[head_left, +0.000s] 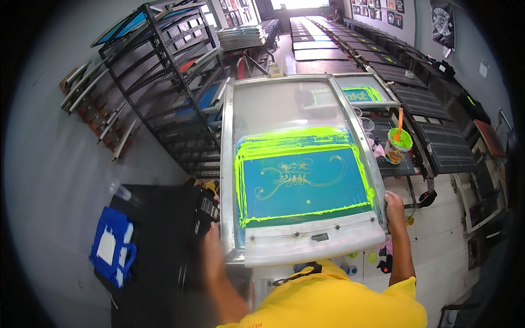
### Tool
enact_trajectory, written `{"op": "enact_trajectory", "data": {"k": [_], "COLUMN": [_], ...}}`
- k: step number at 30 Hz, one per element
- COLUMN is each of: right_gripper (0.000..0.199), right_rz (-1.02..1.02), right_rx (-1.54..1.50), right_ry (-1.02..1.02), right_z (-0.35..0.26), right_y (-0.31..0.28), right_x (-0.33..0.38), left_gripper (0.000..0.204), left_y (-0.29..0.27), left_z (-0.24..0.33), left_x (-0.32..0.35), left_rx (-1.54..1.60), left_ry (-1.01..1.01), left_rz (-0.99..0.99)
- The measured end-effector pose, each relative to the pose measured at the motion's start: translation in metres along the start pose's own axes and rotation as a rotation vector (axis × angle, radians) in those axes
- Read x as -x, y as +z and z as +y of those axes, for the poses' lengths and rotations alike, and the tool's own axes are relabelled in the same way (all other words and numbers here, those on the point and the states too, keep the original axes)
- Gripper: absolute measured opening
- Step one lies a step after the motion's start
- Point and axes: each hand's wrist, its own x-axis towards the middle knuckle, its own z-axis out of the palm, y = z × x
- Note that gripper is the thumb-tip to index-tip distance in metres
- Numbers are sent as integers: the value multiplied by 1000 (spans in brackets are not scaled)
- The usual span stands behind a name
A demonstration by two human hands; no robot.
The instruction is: The person spreads yellow ink over a screen printing frame using a squeegee, then lifts and repositions the frame on a series of black t-shirts laid out on long rows of boards.
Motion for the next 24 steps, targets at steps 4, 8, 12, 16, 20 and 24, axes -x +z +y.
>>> {"op": "enact_trajectory", "data": {"k": [4, 8, 12, 16, 20, 24], "right_gripper": [32, 32, 31, 34, 38, 38], "right_rz": [6, 44, -107, 73, 65, 356], "right_rx": [18, -52, -127, -56, -103, -73], "right_ry": [18, 53, -33, 67, 31, 138], "right_z": [-8, -19, -42, -52, -48, -52], "right_y": [36, 67, 98, 139, 189, 226], "right_x": [-47, -78, -104, -119, -147, -164], "left_gripper": [60, 60, 61, 62, 57, 52], "left_y": [27, 56, 84, 100, 131, 166], "left_z": [19, 22, 44, 75, 74, 71], "left_x": [-90, -169, -236, -308, -400, -477], "left_rx": [-249, -32, 24, -63, 35, 14], "left_ry": [-31, -38, -50, 56, 141, 205], "left_rz": [-16, -138, -175, -261, -420, -601]}}
